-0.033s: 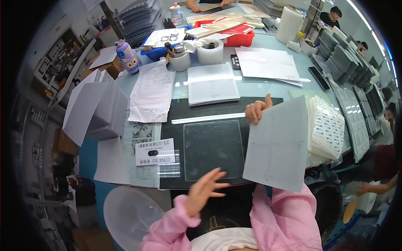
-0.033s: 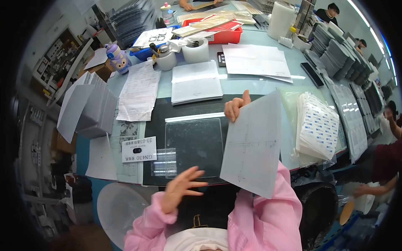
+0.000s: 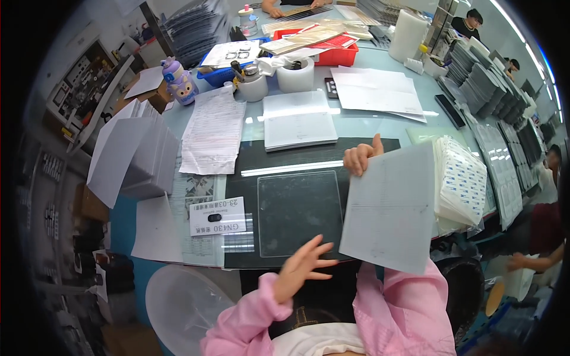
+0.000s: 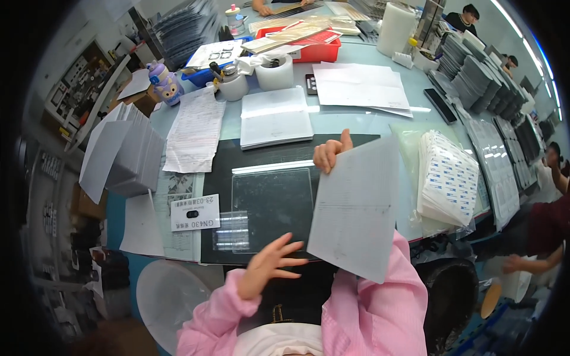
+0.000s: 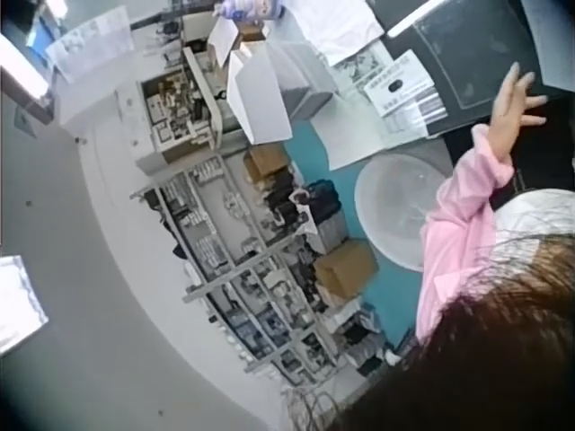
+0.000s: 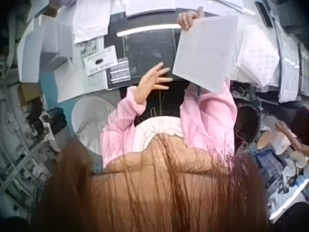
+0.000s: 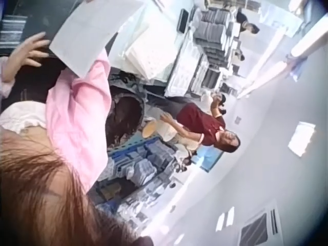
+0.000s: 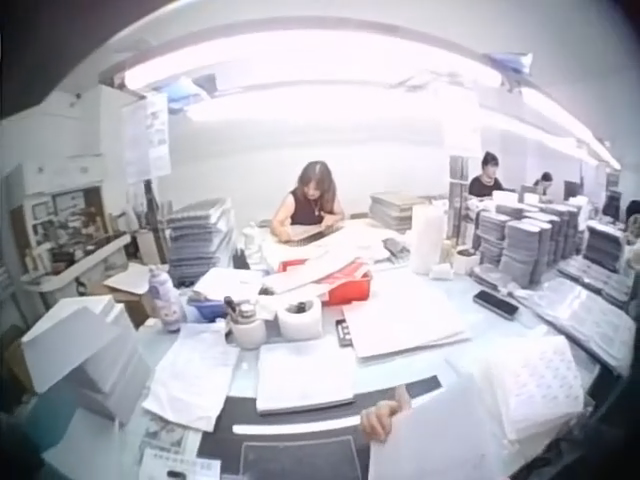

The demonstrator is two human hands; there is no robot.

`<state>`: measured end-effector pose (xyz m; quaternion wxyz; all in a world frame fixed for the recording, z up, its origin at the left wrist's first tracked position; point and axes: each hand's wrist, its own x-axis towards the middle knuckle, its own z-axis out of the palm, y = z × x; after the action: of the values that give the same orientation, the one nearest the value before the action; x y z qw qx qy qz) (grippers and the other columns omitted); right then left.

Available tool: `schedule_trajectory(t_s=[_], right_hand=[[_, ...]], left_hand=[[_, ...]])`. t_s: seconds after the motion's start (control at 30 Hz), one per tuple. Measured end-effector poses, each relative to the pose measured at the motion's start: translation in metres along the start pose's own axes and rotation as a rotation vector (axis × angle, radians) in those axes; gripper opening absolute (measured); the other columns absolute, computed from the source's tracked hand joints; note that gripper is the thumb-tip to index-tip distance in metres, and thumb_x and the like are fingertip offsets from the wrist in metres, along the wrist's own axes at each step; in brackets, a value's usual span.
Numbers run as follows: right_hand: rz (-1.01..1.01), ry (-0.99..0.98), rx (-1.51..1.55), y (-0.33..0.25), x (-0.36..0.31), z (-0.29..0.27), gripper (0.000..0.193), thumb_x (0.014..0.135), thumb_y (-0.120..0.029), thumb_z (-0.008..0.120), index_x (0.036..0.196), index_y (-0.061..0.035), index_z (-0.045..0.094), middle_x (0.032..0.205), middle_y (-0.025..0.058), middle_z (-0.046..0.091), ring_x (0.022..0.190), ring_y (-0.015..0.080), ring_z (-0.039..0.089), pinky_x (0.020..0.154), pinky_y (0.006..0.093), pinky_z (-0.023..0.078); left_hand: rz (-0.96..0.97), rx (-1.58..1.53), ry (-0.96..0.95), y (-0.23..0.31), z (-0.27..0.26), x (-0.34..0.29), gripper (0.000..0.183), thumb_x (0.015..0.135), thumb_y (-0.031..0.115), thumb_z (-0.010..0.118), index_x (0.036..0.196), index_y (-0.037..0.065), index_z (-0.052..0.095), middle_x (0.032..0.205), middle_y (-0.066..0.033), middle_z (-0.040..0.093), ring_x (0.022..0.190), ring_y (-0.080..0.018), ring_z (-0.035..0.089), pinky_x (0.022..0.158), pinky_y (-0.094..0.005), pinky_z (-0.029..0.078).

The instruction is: Applying adhesive sheets and labels to rectangular white components at a manufacturing workbench.

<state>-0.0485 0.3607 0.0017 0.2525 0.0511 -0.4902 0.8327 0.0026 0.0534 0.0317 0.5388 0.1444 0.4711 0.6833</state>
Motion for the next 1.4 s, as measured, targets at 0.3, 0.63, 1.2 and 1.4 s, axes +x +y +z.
schedule_trajectory(t_s=[0.3, 0.63, 1.2, 1.4], right_hand=[[0.210, 0.022, 0.311, -0.005, -0.007, 0.026, 0.068, 0.105, -0.052, 0.019, 0.069, -0.0106, 0.059, 0.086, 0.0086, 0.065, 0.080, 0.0179, 0.059, 0.075, 0.0331, 0.049], [0.447, 0.370, 0.225, -0.020, -0.004, 0.023, 0.054, 0.103, -0.044, 0.037, 0.089, -0.0025, 0.067, 0.075, 0.0088, 0.069, 0.067, 0.0154, 0.066, 0.068, 0.0264, 0.055], [0.526, 0.260, -0.173, 0.001, -0.006, 0.015, 0.031, 0.099, -0.032, 0.056, 0.086, -0.0062, 0.067, 0.074, 0.0026, 0.067, 0.062, 0.0082, 0.063, 0.056, 0.0226, 0.050], [0.555, 0.260, -0.190, -0.004, -0.006, 0.018, 0.031, 0.101, -0.029, 0.054, 0.086, -0.0046, 0.066, 0.072, 0.0024, 0.066, 0.062, 0.0089, 0.063, 0.060, 0.0218, 0.050]], left_hand=[[0.029, -0.062, 0.234, 0.001, 0.013, 0.031, 0.027, 0.101, 0.010, 0.047, 0.122, -0.005, 0.055, 0.104, -0.0175, 0.069, 0.081, -0.0259, 0.073, 0.069, -0.0308, 0.061], [0.262, 0.103, 0.543, 0.004, -0.027, -0.006, 0.025, 0.101, 0.011, 0.050, 0.119, -0.005, 0.056, 0.099, -0.0151, 0.070, 0.075, -0.0230, 0.073, 0.068, -0.0312, 0.062], [0.261, 0.084, 0.542, 0.002, -0.050, -0.027, 0.026, 0.100, 0.009, 0.051, 0.120, -0.007, 0.056, 0.092, -0.0146, 0.071, 0.076, -0.0253, 0.073, 0.069, -0.0336, 0.062], [0.240, 0.059, 0.533, 0.002, -0.050, -0.027, 0.026, 0.100, 0.009, 0.051, 0.119, -0.007, 0.056, 0.091, -0.0146, 0.071, 0.075, -0.0250, 0.073, 0.069, -0.0336, 0.062]])
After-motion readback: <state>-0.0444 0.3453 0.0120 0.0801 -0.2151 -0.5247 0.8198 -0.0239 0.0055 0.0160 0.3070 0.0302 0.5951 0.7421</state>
